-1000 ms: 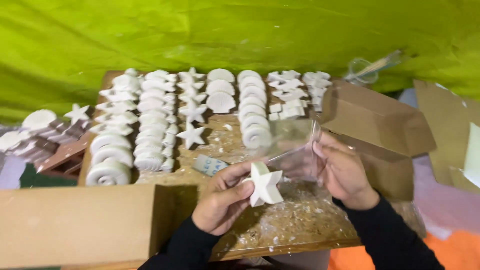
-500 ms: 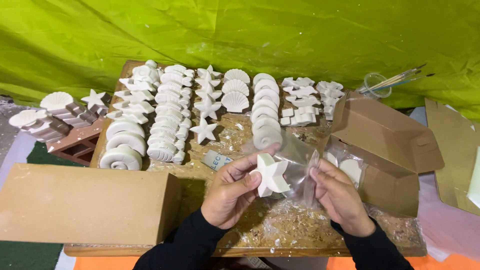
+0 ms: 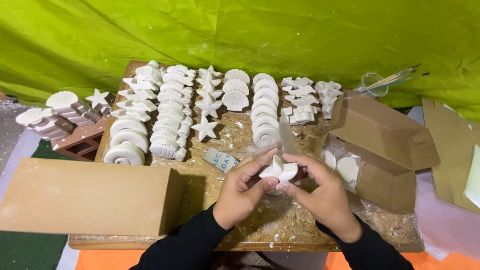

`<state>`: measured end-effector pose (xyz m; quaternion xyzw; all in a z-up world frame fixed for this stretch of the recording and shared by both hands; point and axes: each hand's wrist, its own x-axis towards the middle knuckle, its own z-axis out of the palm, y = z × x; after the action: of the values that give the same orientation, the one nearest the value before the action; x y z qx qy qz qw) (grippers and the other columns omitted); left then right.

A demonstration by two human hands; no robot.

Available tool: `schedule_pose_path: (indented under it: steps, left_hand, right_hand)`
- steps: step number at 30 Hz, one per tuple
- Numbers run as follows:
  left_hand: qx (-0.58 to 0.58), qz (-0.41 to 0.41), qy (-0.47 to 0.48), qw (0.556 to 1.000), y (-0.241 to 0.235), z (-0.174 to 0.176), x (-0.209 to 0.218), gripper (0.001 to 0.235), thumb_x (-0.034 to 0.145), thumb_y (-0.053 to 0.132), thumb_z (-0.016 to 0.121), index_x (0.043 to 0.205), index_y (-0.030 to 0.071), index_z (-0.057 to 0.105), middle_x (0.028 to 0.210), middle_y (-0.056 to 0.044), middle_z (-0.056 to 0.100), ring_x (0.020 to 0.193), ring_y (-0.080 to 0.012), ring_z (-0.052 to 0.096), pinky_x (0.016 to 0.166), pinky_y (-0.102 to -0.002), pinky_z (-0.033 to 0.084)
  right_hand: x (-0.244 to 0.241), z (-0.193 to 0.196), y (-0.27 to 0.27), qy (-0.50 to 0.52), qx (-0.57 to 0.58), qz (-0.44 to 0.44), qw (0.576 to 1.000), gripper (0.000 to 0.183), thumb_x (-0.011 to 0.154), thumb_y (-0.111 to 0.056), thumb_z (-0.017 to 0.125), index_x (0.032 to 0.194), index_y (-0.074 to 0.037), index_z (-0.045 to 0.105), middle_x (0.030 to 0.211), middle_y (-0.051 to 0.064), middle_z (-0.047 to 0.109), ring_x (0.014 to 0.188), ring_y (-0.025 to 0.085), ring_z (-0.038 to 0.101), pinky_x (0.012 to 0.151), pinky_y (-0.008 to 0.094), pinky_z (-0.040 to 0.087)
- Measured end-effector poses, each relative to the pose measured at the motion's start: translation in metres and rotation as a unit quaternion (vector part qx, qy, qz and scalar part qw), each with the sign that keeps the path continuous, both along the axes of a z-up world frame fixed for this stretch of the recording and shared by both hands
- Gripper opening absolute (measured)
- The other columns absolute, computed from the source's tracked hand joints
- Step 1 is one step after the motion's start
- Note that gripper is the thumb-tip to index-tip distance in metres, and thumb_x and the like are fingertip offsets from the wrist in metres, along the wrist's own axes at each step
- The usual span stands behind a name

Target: The person places white decorative ceramic pieces, including starfish, shells, and spirals, into clear plastic bags and then into a cardboard box. The person closes the box and handles additional packaging materials.

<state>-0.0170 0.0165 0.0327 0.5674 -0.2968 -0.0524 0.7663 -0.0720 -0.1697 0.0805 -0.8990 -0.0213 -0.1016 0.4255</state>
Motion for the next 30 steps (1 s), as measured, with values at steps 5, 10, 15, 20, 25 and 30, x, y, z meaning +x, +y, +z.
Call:
schedule_pose_path:
  steps: [5, 10, 15, 20, 25, 30]
  left_hand:
    - [0.111, 0.029, -0.085, 0.99, 0.009, 0.017, 0.002, 0.06, 0.092, 0.017, 0.074, 0.147, 0.011, 0.052, 0.154, -0.022, 0.053, 0.145, -0.0364, 0.051, 0.12, -0.049, 0.042]
    - [0.24, 0.199, -0.259, 0.914, 0.016, 0.039, -0.007, 0.021, 0.093, 0.009, 0.07, 0.112, 0.011, 0.076, 0.119, -0.002, 0.079, 0.07, -0.0147, 0.046, 0.06, -0.03, 0.039]
    - [0.182, 0.265, -0.307, 0.896, 0.016, 0.045, -0.008, 0.019, 0.088, 0.001, 0.08, 0.104, 0.009, 0.074, 0.09, -0.005, 0.079, 0.072, -0.0167, 0.056, 0.059, -0.03, 0.044]
    - [0.161, 0.226, -0.296, 0.914, 0.016, 0.061, -0.006, 0.023, 0.089, -0.001, 0.08, 0.103, -0.001, 0.062, 0.09, -0.013, 0.076, 0.081, -0.0229, 0.078, 0.071, -0.033, 0.063]
    - [0.173, 0.197, -0.314, 0.912, 0.014, 0.057, -0.003, 0.021, 0.089, -0.006, 0.077, 0.092, 0.003, 0.058, 0.088, -0.01, 0.071, 0.075, -0.0235, 0.071, 0.066, -0.034, 0.058]
    - [0.184, 0.203, -0.343, 0.899, 0.016, 0.048, -0.001, 0.022, 0.088, -0.009, 0.077, 0.091, 0.003, 0.059, 0.088, -0.01, 0.071, 0.071, -0.0245, 0.066, 0.061, -0.034, 0.053]
  right_hand:
    - [0.001, -0.011, -0.014, -0.012, 0.169, 0.051, 0.984, 0.046, 0.075, -0.009, 0.085, 0.118, -0.001, 0.07, 0.108, 0.012, 0.078, 0.093, 0.017, 0.074, 0.08, 0.025, 0.062]
    - [-0.008, -0.008, -0.063, -0.101, 0.298, 0.082, 0.946, 0.051, 0.078, -0.012, 0.084, 0.122, 0.002, 0.064, 0.112, 0.011, 0.073, 0.093, 0.018, 0.073, 0.078, 0.026, 0.065]
    - [0.001, 0.012, -0.096, -0.079, 0.374, 0.158, 0.91, 0.052, 0.087, -0.023, 0.085, 0.127, 0.004, 0.064, 0.11, 0.01, 0.075, 0.092, 0.016, 0.075, 0.079, 0.026, 0.064]
    - [0.02, 0.043, -0.085, -0.098, 0.33, 0.187, 0.92, 0.047, 0.086, -0.025, 0.083, 0.125, -0.006, 0.065, 0.117, 0.009, 0.071, 0.1, 0.015, 0.07, 0.085, 0.027, 0.059]
    - [0.027, 0.051, -0.083, -0.106, 0.273, 0.198, 0.935, 0.049, 0.083, -0.026, 0.082, 0.121, -0.004, 0.063, 0.118, 0.012, 0.069, 0.105, 0.019, 0.066, 0.088, 0.029, 0.055]
    - [0.022, 0.061, -0.073, -0.074, 0.112, 0.289, 0.948, 0.039, 0.083, -0.021, 0.078, 0.118, -0.006, 0.067, 0.124, 0.015, 0.068, 0.119, 0.026, 0.064, 0.096, 0.034, 0.057]
